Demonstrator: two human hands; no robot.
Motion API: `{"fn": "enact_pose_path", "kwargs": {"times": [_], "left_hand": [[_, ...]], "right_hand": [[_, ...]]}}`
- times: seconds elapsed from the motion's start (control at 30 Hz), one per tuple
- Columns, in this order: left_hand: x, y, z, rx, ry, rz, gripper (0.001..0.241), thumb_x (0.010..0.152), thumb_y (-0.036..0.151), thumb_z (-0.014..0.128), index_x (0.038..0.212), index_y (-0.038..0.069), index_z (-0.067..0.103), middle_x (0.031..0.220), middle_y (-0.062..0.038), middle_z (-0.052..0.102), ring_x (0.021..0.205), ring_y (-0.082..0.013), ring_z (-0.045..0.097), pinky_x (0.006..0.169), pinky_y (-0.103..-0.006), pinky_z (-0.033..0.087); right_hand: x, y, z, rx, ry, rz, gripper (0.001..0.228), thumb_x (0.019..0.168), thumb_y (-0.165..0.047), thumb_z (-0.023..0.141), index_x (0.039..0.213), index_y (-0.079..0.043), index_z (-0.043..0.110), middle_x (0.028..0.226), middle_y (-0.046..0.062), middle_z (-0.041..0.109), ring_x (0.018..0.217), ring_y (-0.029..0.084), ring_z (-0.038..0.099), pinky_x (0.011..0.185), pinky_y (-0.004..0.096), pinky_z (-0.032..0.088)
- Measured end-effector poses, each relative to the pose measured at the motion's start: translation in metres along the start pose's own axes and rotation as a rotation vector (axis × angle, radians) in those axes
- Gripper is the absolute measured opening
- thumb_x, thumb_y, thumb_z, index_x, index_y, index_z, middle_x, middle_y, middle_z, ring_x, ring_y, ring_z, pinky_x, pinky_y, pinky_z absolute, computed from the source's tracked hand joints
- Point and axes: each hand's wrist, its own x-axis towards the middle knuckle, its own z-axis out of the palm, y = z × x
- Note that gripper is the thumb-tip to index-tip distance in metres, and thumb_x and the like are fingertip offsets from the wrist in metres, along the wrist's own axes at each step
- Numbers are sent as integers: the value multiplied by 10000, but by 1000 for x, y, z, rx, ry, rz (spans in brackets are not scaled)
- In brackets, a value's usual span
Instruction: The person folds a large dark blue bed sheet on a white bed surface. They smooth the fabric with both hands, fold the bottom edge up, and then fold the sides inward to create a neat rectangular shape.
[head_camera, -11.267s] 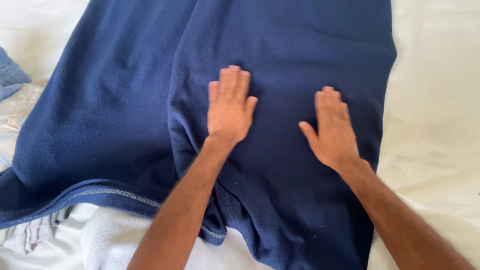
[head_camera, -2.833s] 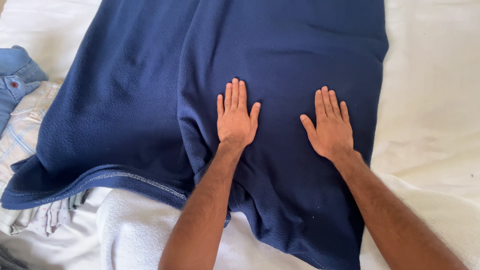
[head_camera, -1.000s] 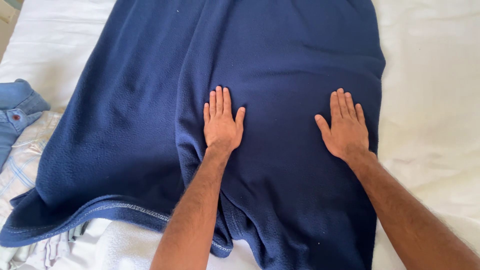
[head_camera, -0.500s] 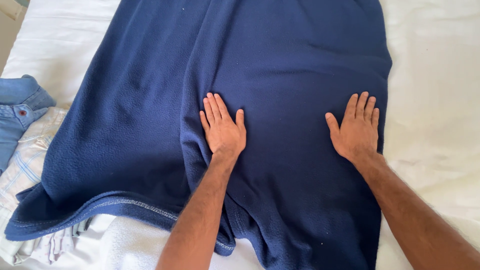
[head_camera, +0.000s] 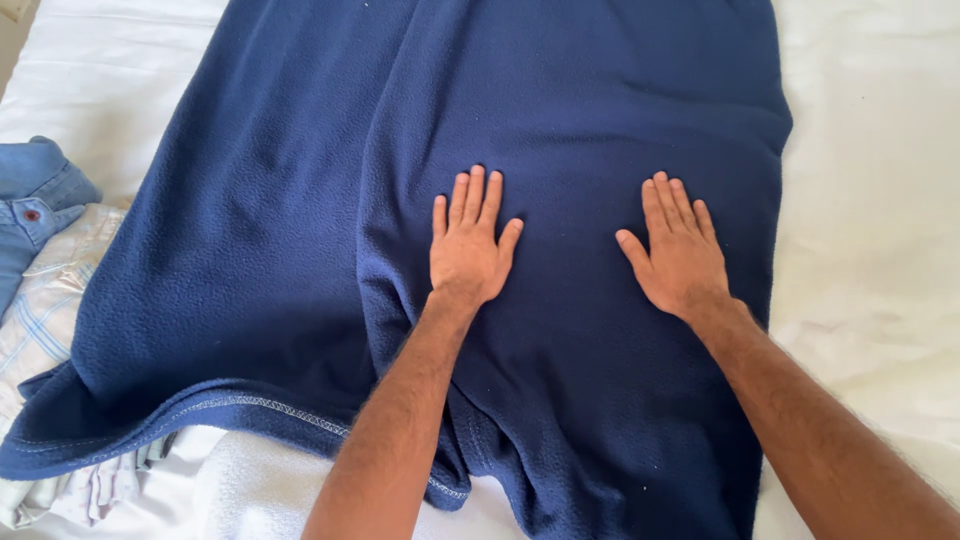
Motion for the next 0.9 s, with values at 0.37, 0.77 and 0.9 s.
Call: {"fn": "enact_pose_path", "kwargs": {"times": [0.37,0.77,0.9], "left_hand": [[-14,-22,13,-20,139,-181,785,1063,512,343,1624,7,127,1712,-158,121,1583,-284,87,1274,-453,87],[-41,-22,12,-18,111,-192,783,1068,509,324,1618,-1,98,1708,-167,98,1581,-284,69,1276,-441,74],[-46,-20,11,-5,62,-195,774,1070,518,293,1612,10,77,1704,-167,81,1574,-282,52,1270,-440,66]], "right_hand": [[-24,20,-1,-17,8,83,798,1040,-567,284,1630,-49,140,1709,128,124,1580,244,64,1265,447,62],[-47,26,-2,-14,-20,164,801,1027,-579,271,1631,-74,117,1710,100,101,1578,223,41,1263,429,34],[-54,26,-4,3,-48,199,797,1022,-579,271,1629,-87,112,1711,85,95,1578,214,37,1268,417,28]]}}
